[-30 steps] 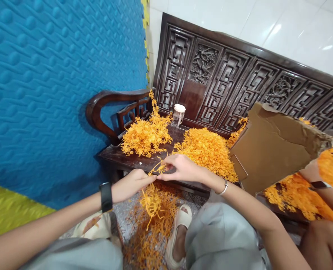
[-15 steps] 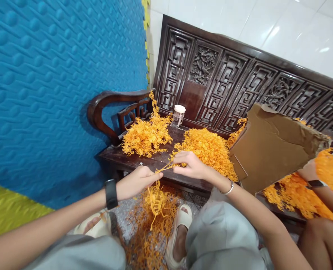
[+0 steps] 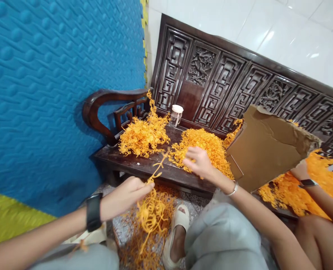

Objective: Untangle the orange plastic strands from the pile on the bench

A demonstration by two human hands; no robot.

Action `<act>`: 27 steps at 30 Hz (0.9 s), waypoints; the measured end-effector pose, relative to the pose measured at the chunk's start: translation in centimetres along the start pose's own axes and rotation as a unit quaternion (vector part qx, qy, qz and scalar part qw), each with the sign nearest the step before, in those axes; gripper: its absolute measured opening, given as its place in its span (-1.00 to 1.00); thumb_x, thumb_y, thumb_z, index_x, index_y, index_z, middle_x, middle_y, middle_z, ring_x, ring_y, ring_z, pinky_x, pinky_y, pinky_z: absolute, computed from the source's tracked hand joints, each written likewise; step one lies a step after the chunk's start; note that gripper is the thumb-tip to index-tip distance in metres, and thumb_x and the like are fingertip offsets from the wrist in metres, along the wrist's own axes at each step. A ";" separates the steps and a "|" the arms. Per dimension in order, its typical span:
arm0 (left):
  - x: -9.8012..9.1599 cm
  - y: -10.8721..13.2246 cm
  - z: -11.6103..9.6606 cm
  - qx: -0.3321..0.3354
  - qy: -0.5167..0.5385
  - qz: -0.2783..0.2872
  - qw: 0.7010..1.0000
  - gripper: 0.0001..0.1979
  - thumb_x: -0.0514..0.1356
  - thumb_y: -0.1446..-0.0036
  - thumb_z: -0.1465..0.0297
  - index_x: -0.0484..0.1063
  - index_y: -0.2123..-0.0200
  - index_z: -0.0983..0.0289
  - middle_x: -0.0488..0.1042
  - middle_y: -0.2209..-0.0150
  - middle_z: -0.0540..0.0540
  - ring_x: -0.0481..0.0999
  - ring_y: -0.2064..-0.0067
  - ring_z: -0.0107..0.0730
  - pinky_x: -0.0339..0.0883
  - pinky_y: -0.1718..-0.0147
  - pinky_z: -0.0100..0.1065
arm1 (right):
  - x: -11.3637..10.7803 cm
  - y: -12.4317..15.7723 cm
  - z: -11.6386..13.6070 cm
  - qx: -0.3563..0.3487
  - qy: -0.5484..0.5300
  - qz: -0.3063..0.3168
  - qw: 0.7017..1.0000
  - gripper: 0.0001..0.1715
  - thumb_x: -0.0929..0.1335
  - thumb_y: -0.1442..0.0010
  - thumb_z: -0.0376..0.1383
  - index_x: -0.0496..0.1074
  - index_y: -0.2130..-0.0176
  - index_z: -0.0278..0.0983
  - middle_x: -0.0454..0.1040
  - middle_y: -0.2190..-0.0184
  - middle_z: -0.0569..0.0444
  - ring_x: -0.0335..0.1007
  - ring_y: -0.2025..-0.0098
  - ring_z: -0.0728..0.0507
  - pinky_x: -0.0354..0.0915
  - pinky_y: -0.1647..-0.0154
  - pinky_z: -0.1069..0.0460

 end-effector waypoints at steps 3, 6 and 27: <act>-1.1 1.1 1.0 -0.037 0.029 -0.028 0.998 -0.51 -0.10 -0.01 0.00 -0.08 0.75 0.20 -0.12 0.69 -0.11 -0.10 0.60 -0.52 -0.15 0.62 -0.40 | -1.4 0.8 -5.1 0.117 0.004 -0.039 0.992 -0.67 0.19 -0.19 -0.27 0.38 0.51 -0.32 0.28 0.53 0.09 0.19 0.45 -0.02 0.08 0.39 0.09; -2.0 1.0 2.1 -0.052 0.066 -0.067 0.994 -0.48 -0.07 0.02 -0.05 -0.01 0.77 0.21 -0.07 0.75 -0.13 -0.06 0.64 -0.54 -0.12 0.64 -0.41 | -0.6 0.5 -8.1 0.138 0.067 0.021 0.988 -0.71 0.20 -0.20 -0.25 0.44 0.24 -0.30 0.36 0.35 0.01 0.27 0.33 -0.07 0.14 0.26 0.06; -1.2 -1.8 -0.5 0.103 0.022 -0.007 0.994 -0.69 0.03 -0.08 0.17 0.30 0.50 0.29 0.26 0.52 -0.06 0.21 0.44 -0.46 0.11 0.44 -0.43 | 4.0 -3.5 -2.5 0.088 -0.258 0.163 0.948 -0.67 0.28 -0.17 -0.19 0.42 0.13 -0.30 0.43 0.12 0.00 0.33 0.11 -0.07 0.23 0.10 0.02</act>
Point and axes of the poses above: each hand's wrist, its own y-axis away from the middle knuckle, its own x-axis out of the palm, z = x × y, the point moved 4 cm from there along -y, towards the middle knuckle
